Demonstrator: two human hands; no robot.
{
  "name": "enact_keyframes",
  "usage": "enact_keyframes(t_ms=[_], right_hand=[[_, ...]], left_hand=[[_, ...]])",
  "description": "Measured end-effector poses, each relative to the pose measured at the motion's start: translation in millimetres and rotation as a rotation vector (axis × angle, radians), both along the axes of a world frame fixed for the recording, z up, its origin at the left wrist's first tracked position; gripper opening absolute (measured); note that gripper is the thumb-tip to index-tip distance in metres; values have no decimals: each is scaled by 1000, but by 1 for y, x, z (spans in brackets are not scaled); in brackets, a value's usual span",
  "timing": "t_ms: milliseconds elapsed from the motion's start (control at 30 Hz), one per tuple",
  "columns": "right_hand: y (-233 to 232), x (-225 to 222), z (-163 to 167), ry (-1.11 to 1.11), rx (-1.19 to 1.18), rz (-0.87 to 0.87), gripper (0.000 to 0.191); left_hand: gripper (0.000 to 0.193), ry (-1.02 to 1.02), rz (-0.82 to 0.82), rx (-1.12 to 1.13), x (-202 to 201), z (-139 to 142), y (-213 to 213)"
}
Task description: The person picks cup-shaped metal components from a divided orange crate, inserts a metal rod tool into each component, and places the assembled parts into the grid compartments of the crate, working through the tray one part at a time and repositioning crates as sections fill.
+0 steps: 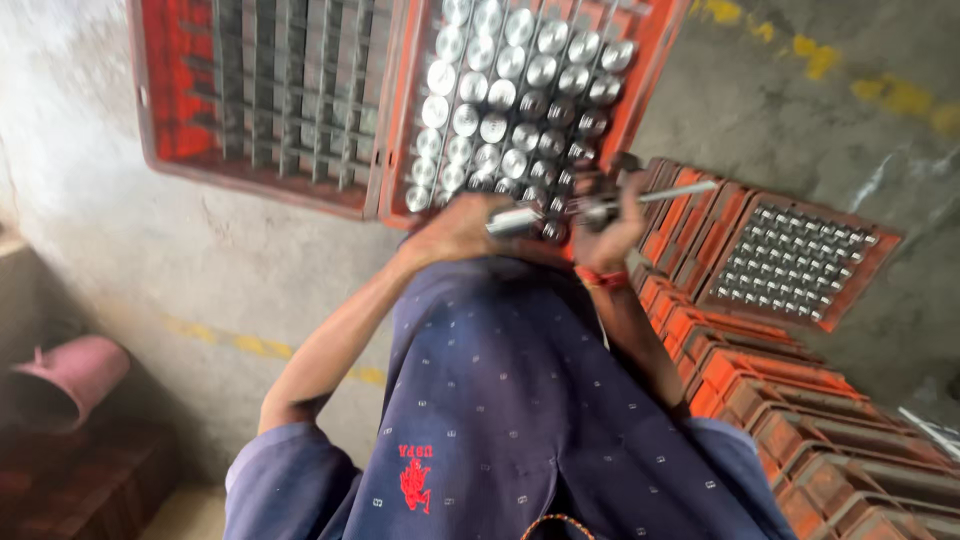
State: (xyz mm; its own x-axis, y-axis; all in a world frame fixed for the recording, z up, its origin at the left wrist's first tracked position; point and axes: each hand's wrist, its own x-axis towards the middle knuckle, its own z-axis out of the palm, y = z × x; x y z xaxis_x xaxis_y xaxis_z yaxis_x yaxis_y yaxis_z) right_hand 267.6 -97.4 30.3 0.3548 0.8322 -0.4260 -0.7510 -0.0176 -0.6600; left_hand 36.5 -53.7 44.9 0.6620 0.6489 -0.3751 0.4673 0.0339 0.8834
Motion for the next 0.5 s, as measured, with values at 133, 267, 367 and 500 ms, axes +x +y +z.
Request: enact_keyframes(t_ms=[133,267,367,500], right_hand=[[25,54,-6,-33,79,-208,38],[27,55,-14,19,64,-258,37],[26,38,-26,141,52,-200,39],[19,21,-41,-30,26,-120,35]], left_hand=[[51,298,253,307,-2,-38,90],[67,255,289,674,7,-62,171],[69,133,198,829,20,-67,206],[53,-67,264,762,31,-64,207]])
